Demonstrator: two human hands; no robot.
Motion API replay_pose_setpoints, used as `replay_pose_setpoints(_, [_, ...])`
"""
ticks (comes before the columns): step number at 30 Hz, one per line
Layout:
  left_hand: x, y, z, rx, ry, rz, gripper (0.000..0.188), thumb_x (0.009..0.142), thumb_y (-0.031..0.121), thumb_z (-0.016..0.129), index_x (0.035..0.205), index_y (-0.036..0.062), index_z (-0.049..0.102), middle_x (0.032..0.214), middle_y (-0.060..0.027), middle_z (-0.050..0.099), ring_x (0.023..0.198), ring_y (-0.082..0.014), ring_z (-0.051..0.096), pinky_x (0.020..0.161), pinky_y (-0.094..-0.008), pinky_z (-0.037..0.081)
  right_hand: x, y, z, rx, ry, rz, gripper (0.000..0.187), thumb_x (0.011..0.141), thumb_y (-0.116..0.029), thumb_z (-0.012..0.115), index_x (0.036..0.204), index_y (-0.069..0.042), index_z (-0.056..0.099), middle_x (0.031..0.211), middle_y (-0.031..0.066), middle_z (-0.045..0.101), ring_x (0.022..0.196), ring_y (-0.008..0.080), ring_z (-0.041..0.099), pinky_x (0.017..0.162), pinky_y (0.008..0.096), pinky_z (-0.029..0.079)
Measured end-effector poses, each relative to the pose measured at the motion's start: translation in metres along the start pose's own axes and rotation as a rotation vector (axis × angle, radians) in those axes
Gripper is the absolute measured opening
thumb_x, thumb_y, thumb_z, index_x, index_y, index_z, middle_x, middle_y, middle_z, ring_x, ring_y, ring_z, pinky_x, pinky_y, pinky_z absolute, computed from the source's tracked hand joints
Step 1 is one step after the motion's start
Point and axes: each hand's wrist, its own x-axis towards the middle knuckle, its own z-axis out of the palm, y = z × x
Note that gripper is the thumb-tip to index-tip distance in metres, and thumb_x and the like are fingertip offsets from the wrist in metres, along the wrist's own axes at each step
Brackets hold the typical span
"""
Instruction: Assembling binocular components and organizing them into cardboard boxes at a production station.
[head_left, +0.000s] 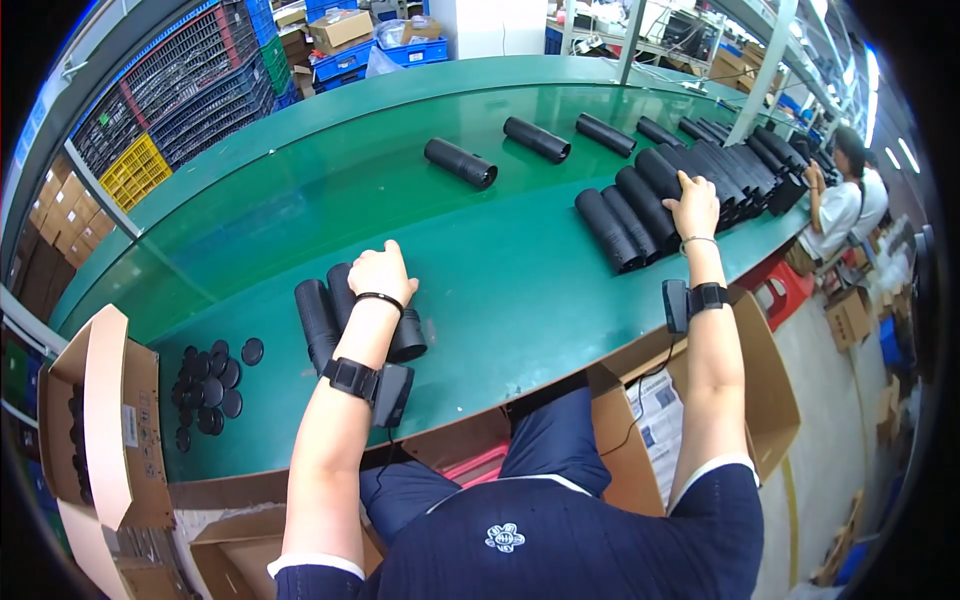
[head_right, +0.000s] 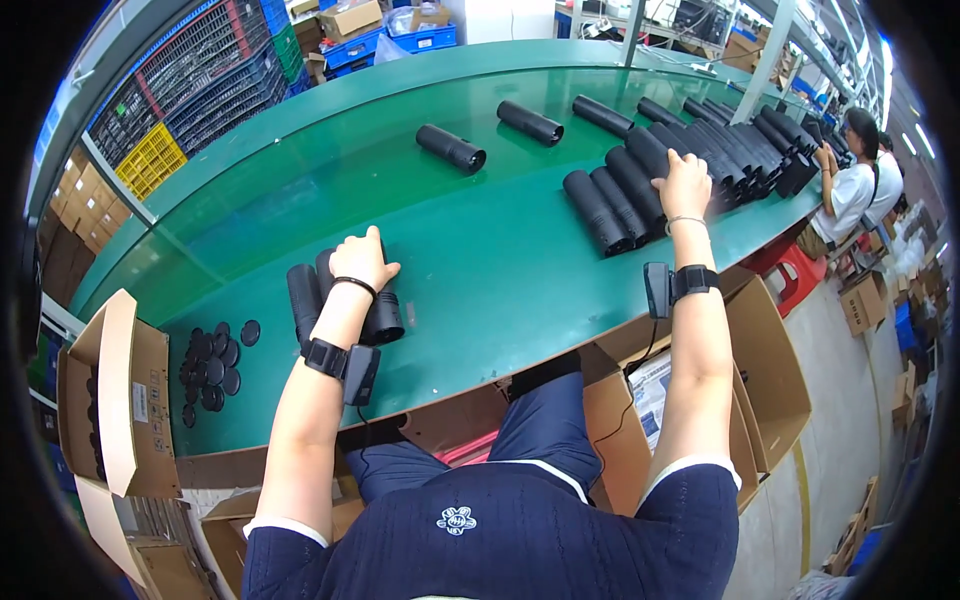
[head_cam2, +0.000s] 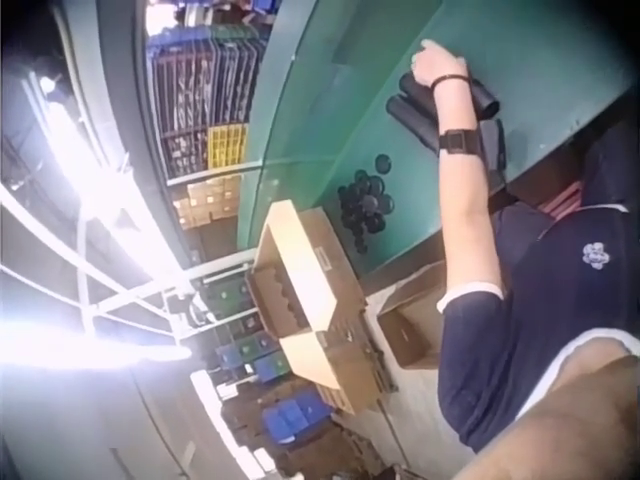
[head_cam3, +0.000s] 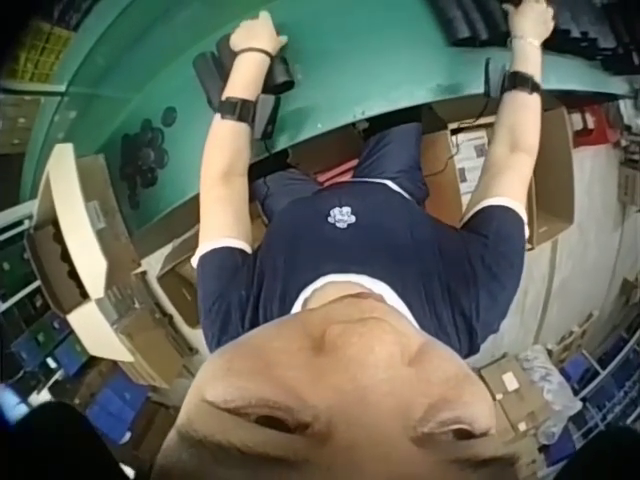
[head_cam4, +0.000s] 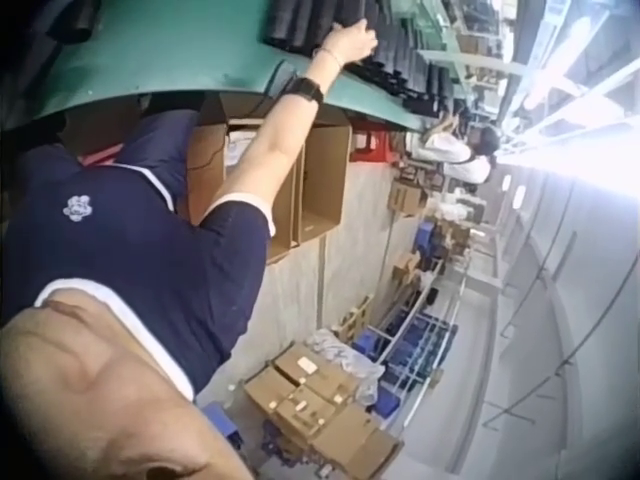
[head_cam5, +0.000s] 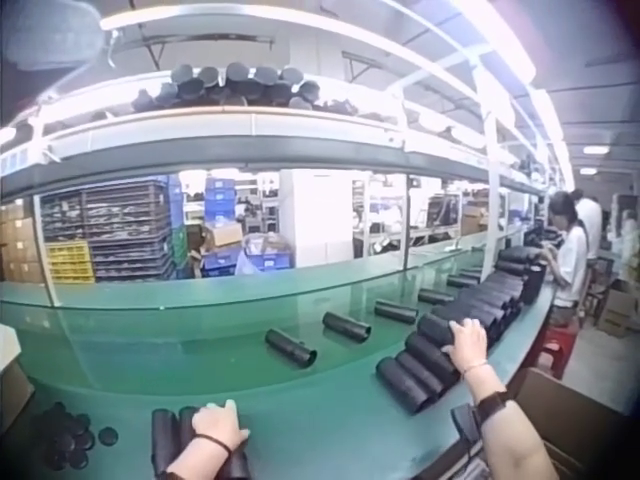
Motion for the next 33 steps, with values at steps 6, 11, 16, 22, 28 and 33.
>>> replay_pose_setpoints(6, [-0.058,-0.004,-0.043,-1.123,-0.066,0.326,0.100,0.062,0.020,0.078,0.144,0.0030,0.022,0.119,-0.0267,0.056,0.108,-0.0358,0.059,0.093,-0.0415,0.047,-0.068,-0.076,-0.023,0.941,-0.105,-0.283,0.041,0.085,-0.021,0.069,0.120,-0.002,0.060,0.107,0.0088,0.062,0.100,0.0205,0.058,0.076,0.0327,0.049])
replay_pose_setpoints(11, [-0.098,0.009,-0.026,-1.274,-0.148,0.771,0.077,0.067,0.013,0.073,0.134,0.0039,0.037,0.128,-0.0178,0.047,0.124,-0.0284,0.045,0.104,-0.0382,0.037,-0.158,-0.179,-0.082,2.026,-0.964,-0.084,0.043,0.095,-0.029,0.056,0.128,-0.002,0.056,0.100,0.0029,0.060,0.080,0.0089,0.055,0.065,0.0219,0.045])
replay_pose_setpoints(16, [-0.136,0.011,-0.030,-1.513,-0.225,0.637,0.068,0.079,0.016,0.072,0.133,0.0041,0.032,0.127,-0.0106,0.044,0.124,-0.0192,0.041,0.105,-0.0355,0.032,-0.173,-0.194,-0.096,2.205,-1.050,0.032,0.038,0.084,-0.011,0.066,0.120,-0.002,0.062,0.087,-0.0024,0.050,0.068,0.0050,0.045,0.058,0.0186,0.036])
replay_pose_setpoints(22, [-0.148,0.013,-0.020,-1.688,-0.122,0.560,0.054,0.082,0.018,0.067,0.127,0.0048,0.038,0.118,-0.0078,0.048,0.113,-0.0153,0.047,0.098,-0.0325,0.039,-0.189,-0.201,-0.092,2.215,-0.946,-0.065,0.039,0.085,-0.014,0.066,0.122,-0.002,0.061,0.093,-0.0011,0.053,0.078,0.0071,0.048,0.066,0.0200,0.039])
replay_pose_setpoints(28, [-0.110,-0.003,-0.010,-2.142,-0.224,0.371,0.047,0.094,0.033,0.055,0.131,0.0070,0.042,0.121,-0.0077,0.053,0.113,-0.0176,0.050,0.098,-0.0351,0.039,-0.200,-0.214,-0.073,1.711,-0.910,-0.458,0.105,0.071,-0.006,0.078,0.151,-0.004,0.009,0.152,0.0125,0.025,0.141,0.0223,0.022,0.113,0.0344,0.021])
replay_pose_setpoints(33, [-0.043,-0.043,-0.008,-0.807,0.476,0.206,0.067,0.086,0.041,0.064,0.131,-0.0026,0.042,0.119,-0.0297,0.050,0.108,-0.0425,0.050,0.095,-0.0470,0.042,-0.125,-0.230,-0.053,1.592,-0.779,-0.290,0.086,0.074,-0.008,0.075,0.142,-0.012,0.022,0.104,0.0122,0.059,0.095,0.0182,0.058,0.082,0.0315,0.047])
